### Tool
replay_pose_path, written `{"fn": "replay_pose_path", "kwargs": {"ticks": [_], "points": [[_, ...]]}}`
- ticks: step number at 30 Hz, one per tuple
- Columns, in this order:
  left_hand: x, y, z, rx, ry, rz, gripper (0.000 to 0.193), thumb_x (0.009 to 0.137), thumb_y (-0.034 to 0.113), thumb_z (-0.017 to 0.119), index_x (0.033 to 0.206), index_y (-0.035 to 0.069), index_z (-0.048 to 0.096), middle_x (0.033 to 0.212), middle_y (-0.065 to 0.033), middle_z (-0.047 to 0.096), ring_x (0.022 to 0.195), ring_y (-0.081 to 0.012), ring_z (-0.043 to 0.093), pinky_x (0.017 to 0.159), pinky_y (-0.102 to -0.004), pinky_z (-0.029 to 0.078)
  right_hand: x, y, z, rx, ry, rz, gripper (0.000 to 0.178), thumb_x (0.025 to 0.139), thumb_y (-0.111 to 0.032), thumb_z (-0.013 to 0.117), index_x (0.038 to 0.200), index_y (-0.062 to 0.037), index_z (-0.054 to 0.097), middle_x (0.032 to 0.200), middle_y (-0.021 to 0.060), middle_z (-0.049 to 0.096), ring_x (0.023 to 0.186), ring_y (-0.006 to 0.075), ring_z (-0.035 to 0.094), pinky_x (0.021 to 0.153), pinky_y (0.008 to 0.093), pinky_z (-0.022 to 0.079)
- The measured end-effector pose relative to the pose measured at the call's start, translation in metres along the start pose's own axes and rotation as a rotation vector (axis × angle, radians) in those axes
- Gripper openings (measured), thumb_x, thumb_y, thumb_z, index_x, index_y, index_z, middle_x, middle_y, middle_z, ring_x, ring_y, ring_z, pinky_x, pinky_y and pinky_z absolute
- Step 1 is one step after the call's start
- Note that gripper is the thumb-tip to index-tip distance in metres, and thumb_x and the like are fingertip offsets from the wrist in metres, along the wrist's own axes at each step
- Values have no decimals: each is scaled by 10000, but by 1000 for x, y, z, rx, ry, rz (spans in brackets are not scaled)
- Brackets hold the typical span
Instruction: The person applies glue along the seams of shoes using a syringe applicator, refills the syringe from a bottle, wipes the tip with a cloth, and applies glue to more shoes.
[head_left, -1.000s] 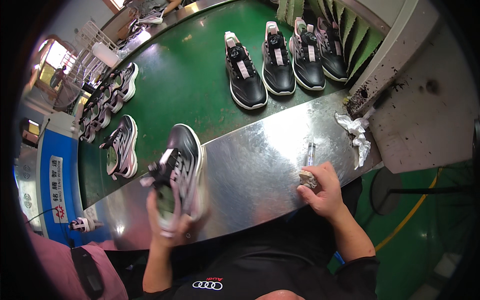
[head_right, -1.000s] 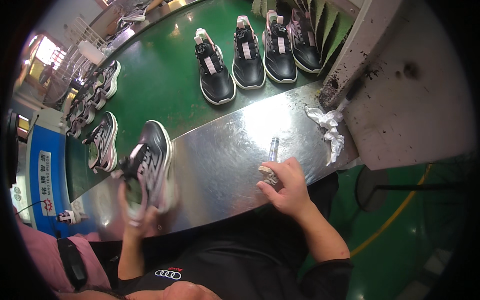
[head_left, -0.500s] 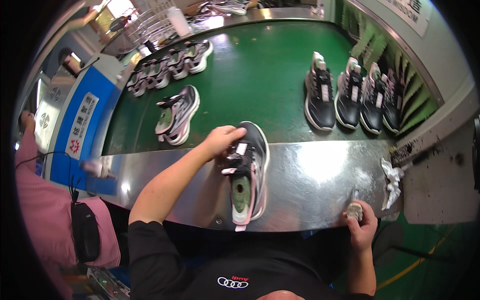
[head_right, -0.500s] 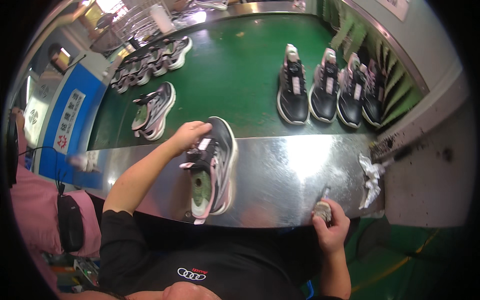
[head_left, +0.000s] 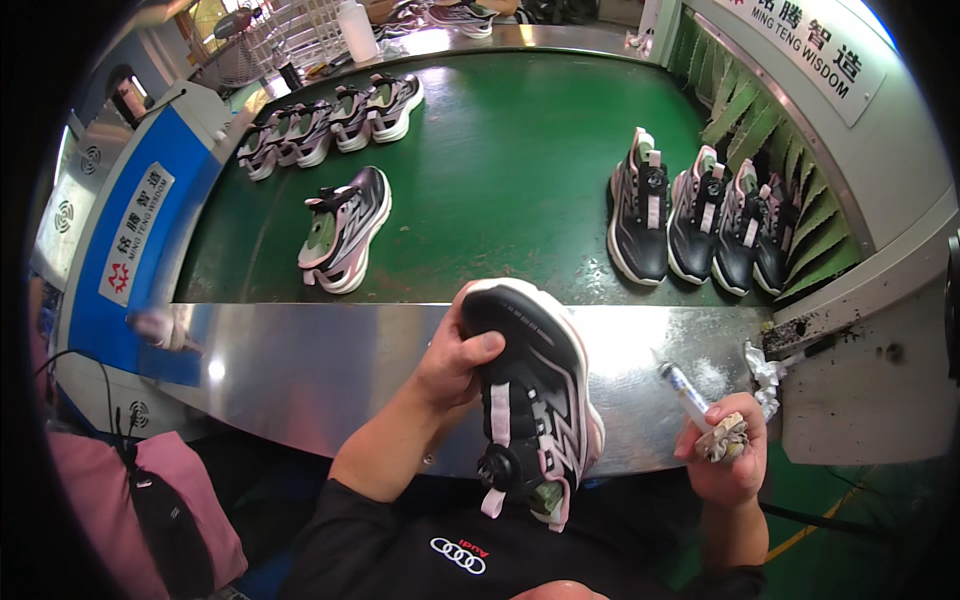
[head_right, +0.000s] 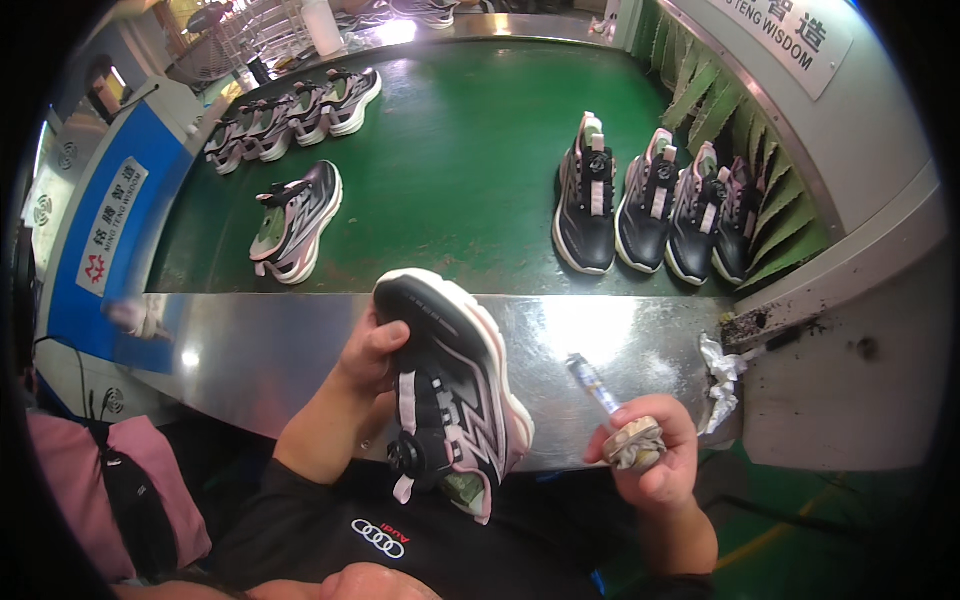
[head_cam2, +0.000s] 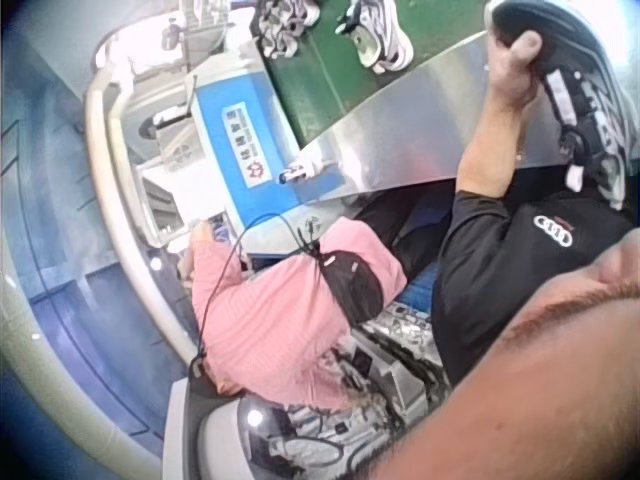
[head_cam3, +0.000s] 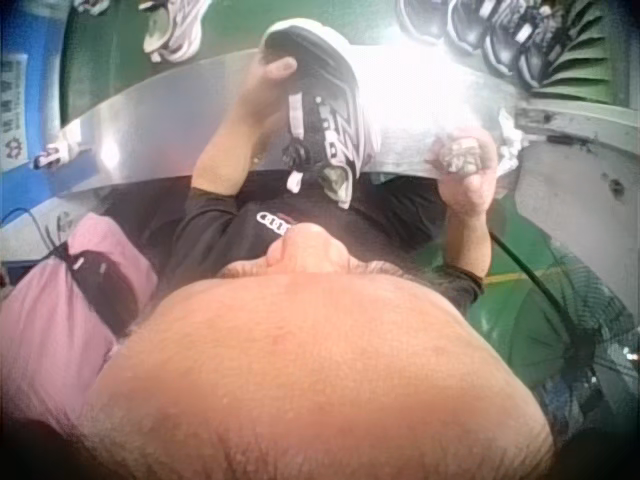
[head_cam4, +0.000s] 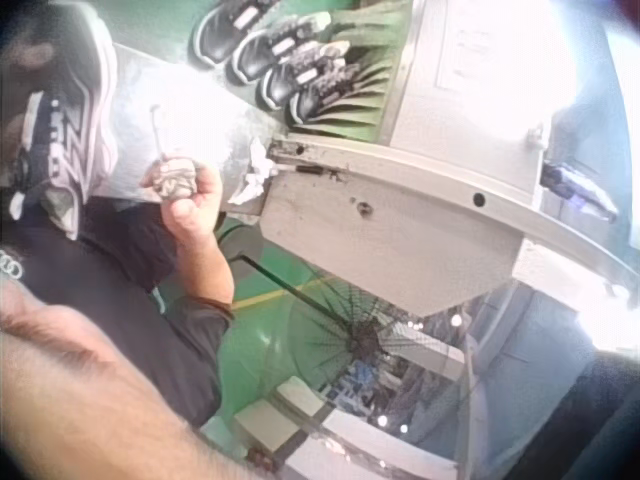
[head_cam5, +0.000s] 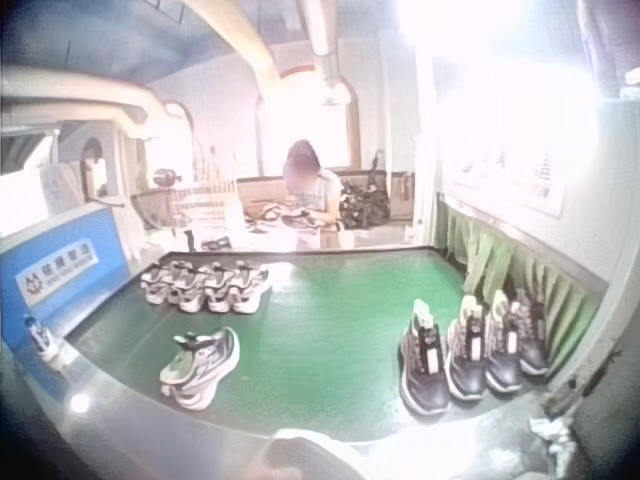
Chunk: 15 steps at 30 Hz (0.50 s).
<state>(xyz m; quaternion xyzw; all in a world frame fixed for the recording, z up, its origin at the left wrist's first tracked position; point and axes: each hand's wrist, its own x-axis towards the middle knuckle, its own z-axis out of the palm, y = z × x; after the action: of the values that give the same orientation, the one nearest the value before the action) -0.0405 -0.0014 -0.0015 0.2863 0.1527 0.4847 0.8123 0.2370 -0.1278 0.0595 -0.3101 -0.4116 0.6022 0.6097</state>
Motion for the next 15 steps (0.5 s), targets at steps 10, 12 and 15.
{"fn": "replay_pose_path", "kwargs": {"ticks": [10, 12, 15], "points": [[-20, -1, -7, 127, -163, 96, 593, 688, 35, 757, 1208, 67, 474, 1116, -67, 571, 1042, -175, 566, 916, -335, 461, 29, 5, 55, 225, -331, 28, 558, 800, -484, 697, 1050, -2, 568, 787, 206, 640, 758, 227, 585, 727, 359, 435], [-21, -1, -6, 192, -250, 124, 607, 681, 11, 765, 1212, 67, 477, 1145, -69, 560, 1071, -177, 553, 933, -339, 447, 31, 5, 59, 212, -336, 37, 557, 809, -491, 684, 1049, -2, 570, 789, 207, 640, 758, 228, 583, 724, 353, 436], [-24, -3, -4, 239, -245, 176, 636, 653, 48, 784, 1198, 42, 457, 1095, -186, 583, 1052, -270, 580, 891, -391, 478, 33, 5, 62, 187, -332, 57, 558, 818, -500, 670, 1049, -1, 574, 790, 208, 640, 759, 228, 582, 715, 342, 439]]}}
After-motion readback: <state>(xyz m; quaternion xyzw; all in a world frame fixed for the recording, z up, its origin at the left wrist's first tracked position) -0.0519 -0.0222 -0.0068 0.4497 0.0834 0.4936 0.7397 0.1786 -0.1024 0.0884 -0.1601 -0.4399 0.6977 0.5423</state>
